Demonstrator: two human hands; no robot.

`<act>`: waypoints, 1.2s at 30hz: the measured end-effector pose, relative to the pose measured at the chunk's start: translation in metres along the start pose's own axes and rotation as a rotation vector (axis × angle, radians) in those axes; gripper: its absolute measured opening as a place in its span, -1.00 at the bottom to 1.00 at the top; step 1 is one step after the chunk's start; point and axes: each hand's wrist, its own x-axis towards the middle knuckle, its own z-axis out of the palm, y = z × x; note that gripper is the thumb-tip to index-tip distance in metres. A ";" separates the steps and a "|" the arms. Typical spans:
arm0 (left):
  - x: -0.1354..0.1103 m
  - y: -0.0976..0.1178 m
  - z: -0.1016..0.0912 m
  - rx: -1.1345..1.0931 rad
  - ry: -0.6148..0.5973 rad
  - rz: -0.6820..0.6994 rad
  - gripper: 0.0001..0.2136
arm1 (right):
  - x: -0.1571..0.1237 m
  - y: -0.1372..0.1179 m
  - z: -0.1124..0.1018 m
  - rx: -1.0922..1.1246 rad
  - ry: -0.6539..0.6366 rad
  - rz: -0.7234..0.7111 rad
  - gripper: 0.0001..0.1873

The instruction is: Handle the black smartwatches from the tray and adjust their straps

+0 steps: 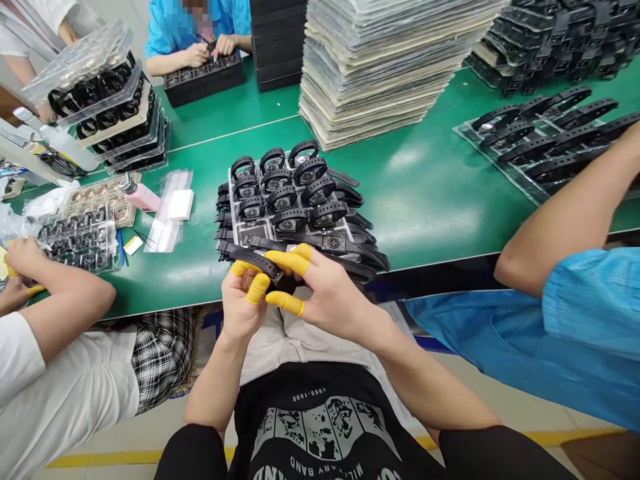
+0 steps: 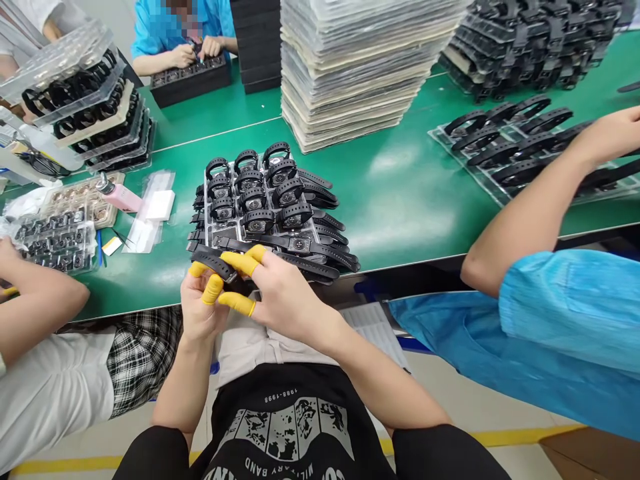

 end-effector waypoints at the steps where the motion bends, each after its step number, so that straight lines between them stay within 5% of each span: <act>1: 0.001 0.000 -0.003 0.026 0.009 0.054 -0.60 | -0.002 0.000 -0.003 -0.035 -0.029 -0.038 -0.56; 6: -0.002 0.004 -0.024 0.318 0.019 0.211 -0.65 | -0.006 0.005 -0.012 -0.150 -0.009 -0.141 -0.49; 11: -0.001 0.013 -0.036 0.484 -0.129 0.378 -0.70 | -0.006 0.006 -0.008 -0.125 -0.092 -0.072 -0.47; 17: -0.002 0.021 -0.035 0.375 -0.228 0.293 -0.51 | 0.000 -0.011 -0.025 0.239 -0.369 0.105 -0.84; 20: -0.001 0.026 -0.031 0.378 -0.359 0.340 -0.56 | 0.009 -0.020 -0.039 0.527 -0.447 0.279 -0.58; 25: 0.002 0.025 -0.024 0.365 -0.430 0.376 -0.60 | 0.015 -0.021 -0.045 0.697 -0.421 0.381 -0.30; 36: 0.005 0.012 -0.030 0.432 -0.449 0.346 -0.66 | 0.000 -0.008 -0.043 0.369 -0.289 0.434 -0.80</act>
